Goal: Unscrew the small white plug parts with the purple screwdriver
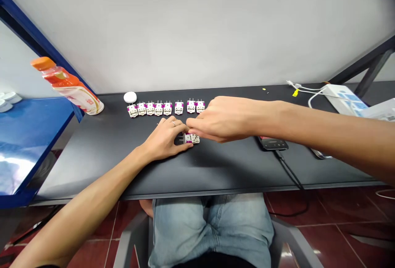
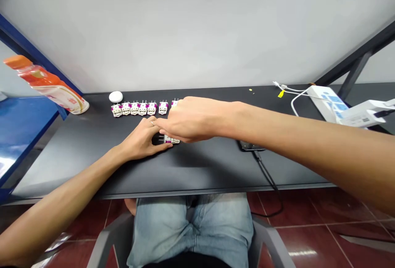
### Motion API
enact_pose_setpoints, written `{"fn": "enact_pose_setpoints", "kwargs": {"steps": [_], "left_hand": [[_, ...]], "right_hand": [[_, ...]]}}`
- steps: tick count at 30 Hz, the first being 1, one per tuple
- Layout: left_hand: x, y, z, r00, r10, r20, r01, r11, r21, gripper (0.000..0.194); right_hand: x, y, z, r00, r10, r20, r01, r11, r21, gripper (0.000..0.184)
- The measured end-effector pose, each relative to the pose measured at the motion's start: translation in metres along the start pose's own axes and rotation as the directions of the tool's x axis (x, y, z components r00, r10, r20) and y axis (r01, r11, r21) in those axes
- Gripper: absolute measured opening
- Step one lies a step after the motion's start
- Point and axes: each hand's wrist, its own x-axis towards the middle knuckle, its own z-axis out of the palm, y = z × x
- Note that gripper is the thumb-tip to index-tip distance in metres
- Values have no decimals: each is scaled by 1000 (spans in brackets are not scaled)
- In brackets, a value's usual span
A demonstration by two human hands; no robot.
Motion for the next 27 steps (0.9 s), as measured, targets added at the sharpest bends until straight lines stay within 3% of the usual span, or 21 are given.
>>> {"fn": "enact_pose_setpoints", "kwargs": {"steps": [3,8,13,16,21,25,27], "left_hand": [[0,0,1,1000,1,-9,-1,1000,7,31],[0,-2,1,1000,14,-4,-14,1000,-16,30],[0,-3,1,999,34,-16,-35,998,-57,29],[-1,-2,1,1000,20,-8,-20,1000,-21,29],[-1,-2,2,1000,14,-19,-14,1000,12,29],[-1,-1,1,1000,8,-4,-8,1000,6,27],[0,0,1,1000,7,-3,-7,1000,11,28]], "right_hand": [[0,0,0,995,-85,-56,87,996,34,19],[-2,3,5,999,-2,-39,3,1000,26,19],[-2,3,7,990,-80,-115,91,992,93,20],[0,1,3,1000,7,-26,-6,1000,27,16],[0,-1,-2,996,-71,-58,74,996,45,18],[0,-2,-6,995,45,93,-41,998,-46,30],[1,-3,-6,996,16,89,-15,1000,-13,27]]}}
